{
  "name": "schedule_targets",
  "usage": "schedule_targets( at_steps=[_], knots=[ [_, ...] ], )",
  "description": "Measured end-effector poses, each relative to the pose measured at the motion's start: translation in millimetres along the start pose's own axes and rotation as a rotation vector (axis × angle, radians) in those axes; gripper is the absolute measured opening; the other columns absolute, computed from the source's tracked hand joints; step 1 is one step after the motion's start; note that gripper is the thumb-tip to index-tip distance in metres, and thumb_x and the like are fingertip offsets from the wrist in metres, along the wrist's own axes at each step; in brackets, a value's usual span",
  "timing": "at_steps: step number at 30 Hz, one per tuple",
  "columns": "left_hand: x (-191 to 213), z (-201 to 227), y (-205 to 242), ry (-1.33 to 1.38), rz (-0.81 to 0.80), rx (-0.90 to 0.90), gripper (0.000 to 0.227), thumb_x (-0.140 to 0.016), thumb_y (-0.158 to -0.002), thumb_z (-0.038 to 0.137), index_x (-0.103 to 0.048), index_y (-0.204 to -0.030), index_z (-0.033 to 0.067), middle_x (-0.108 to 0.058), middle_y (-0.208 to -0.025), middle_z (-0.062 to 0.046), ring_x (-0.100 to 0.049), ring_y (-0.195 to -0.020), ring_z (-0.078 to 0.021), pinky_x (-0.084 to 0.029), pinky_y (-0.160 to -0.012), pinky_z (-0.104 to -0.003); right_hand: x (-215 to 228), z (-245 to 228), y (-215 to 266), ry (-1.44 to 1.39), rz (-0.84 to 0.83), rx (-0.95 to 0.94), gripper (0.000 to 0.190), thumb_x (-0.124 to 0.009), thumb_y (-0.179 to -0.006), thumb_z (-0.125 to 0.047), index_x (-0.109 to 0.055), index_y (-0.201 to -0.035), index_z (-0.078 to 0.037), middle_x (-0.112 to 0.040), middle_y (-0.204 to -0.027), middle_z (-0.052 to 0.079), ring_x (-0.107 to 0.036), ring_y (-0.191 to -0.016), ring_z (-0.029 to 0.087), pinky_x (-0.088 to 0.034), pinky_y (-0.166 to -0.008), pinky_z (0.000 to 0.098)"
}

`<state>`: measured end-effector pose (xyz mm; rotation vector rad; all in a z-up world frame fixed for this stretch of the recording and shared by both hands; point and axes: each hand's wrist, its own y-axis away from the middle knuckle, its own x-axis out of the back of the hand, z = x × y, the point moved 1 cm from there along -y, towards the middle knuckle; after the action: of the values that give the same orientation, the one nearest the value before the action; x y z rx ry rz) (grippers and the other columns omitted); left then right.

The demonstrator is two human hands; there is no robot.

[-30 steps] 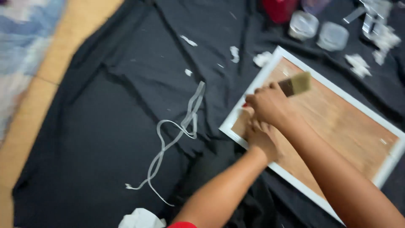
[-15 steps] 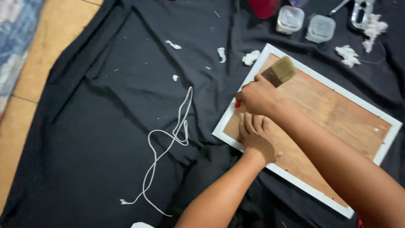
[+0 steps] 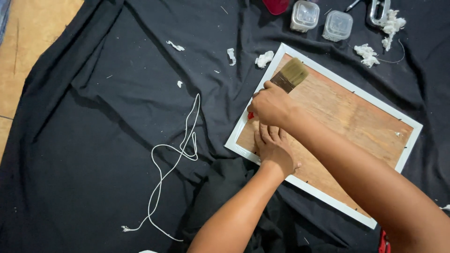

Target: Cleaning the back of a picture frame with a brush and attaching a hanging wire to the frame backing.

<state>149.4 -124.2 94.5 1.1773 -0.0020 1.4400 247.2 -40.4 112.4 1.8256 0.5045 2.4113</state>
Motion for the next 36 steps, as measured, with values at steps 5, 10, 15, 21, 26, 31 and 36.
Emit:
schedule_targets(
  at_steps=[5,10,15,21,26,31,36],
  knots=[
    [7.1,-0.6,5.9,-0.009,-0.002,-0.008,0.131,-0.077,-0.074,0.062,0.001,-0.161,0.004,0.006,-0.167,-0.025,0.017,-0.149,-0.0546,0.011,-0.12,-0.067,-2.5,-1.2,3.2,-0.021,-0.046,-0.008,0.01,-0.07,-0.084,-0.033,-0.078,-0.078,-0.029,-0.067,-0.074,-0.002,-0.067,-0.073,0.018,-0.037,-0.085,0.0391],
    [4.3,-1.3,3.9,0.001,-0.042,-0.018,0.127,-0.075,-0.079,0.061,0.003,-0.16,0.0034,0.009,-0.167,-0.025,0.018,-0.149,-0.0549,0.012,-0.12,-0.066,5.0,-4.9,9.3,-0.02,-0.105,-0.027,0.009,-0.071,-0.087,-0.035,-0.079,-0.086,-0.031,-0.068,-0.08,-0.002,-0.067,-0.078,0.018,-0.037,-0.086,0.0382],
    [2.7,-3.2,0.5,0.03,-0.073,-0.035,0.123,-0.07,-0.08,0.06,0.004,-0.159,0.0007,0.006,-0.166,-0.028,0.016,-0.149,-0.0569,0.014,-0.117,-0.071,-3.6,-5.1,15.3,-0.028,-0.116,-0.074,0.012,-0.069,-0.09,-0.039,-0.079,-0.095,-0.033,-0.069,-0.088,-0.002,-0.067,-0.083,0.016,-0.036,-0.088,0.0395],
    [33.4,-1.9,19.8,0.003,-0.16,-0.046,0.117,-0.07,-0.082,0.055,-0.003,-0.158,-0.0033,-0.005,-0.165,-0.031,0.0,-0.148,-0.0564,0.01,-0.118,-0.073,0.0,-9.8,20.6,-0.025,-0.057,-0.075,0.015,-0.07,-0.087,-0.04,-0.08,-0.092,-0.03,-0.068,-0.086,0.001,-0.064,-0.079,0.019,-0.036,-0.085,0.0407],
    [12.0,-0.5,4.5,-0.091,-0.188,-0.058,0.11,-0.061,-0.087,0.06,-0.007,-0.159,-0.0029,-0.008,-0.166,-0.028,0.001,-0.149,-0.0551,0.013,-0.117,-0.074,6.1,-16.1,18.0,-0.007,-0.069,-0.091,0.012,-0.07,-0.085,-0.035,-0.081,-0.09,-0.032,-0.069,-0.083,0.001,-0.064,-0.076,0.019,-0.035,-0.082,0.041],
    [11.9,-1.6,4.8,-0.151,-0.239,-0.072,0.103,-0.058,-0.09,0.06,-0.015,-0.159,-0.0024,-0.013,-0.167,-0.025,0.001,-0.151,-0.0522,0.012,-0.117,-0.074,-16.9,-16.3,17.6,-0.02,-0.083,-0.123,0.016,-0.065,-0.082,-0.036,-0.079,-0.086,-0.031,-0.068,-0.083,0.0,-0.062,-0.075,0.02,-0.035,-0.085,0.0424],
    [25.6,-5.6,21.2,-0.106,-0.246,-0.087,0.091,-0.045,-0.095,0.054,-0.011,-0.161,0.0015,-0.012,-0.169,-0.021,0.0,-0.152,-0.0502,0.014,-0.117,-0.073,-11.9,-33.8,25.2,0.101,-0.043,-0.192,0.019,-0.066,-0.081,-0.041,-0.079,-0.092,-0.032,-0.07,-0.09,-0.004,-0.066,-0.084,0.017,-0.036,-0.093,0.0466]
  ],
)
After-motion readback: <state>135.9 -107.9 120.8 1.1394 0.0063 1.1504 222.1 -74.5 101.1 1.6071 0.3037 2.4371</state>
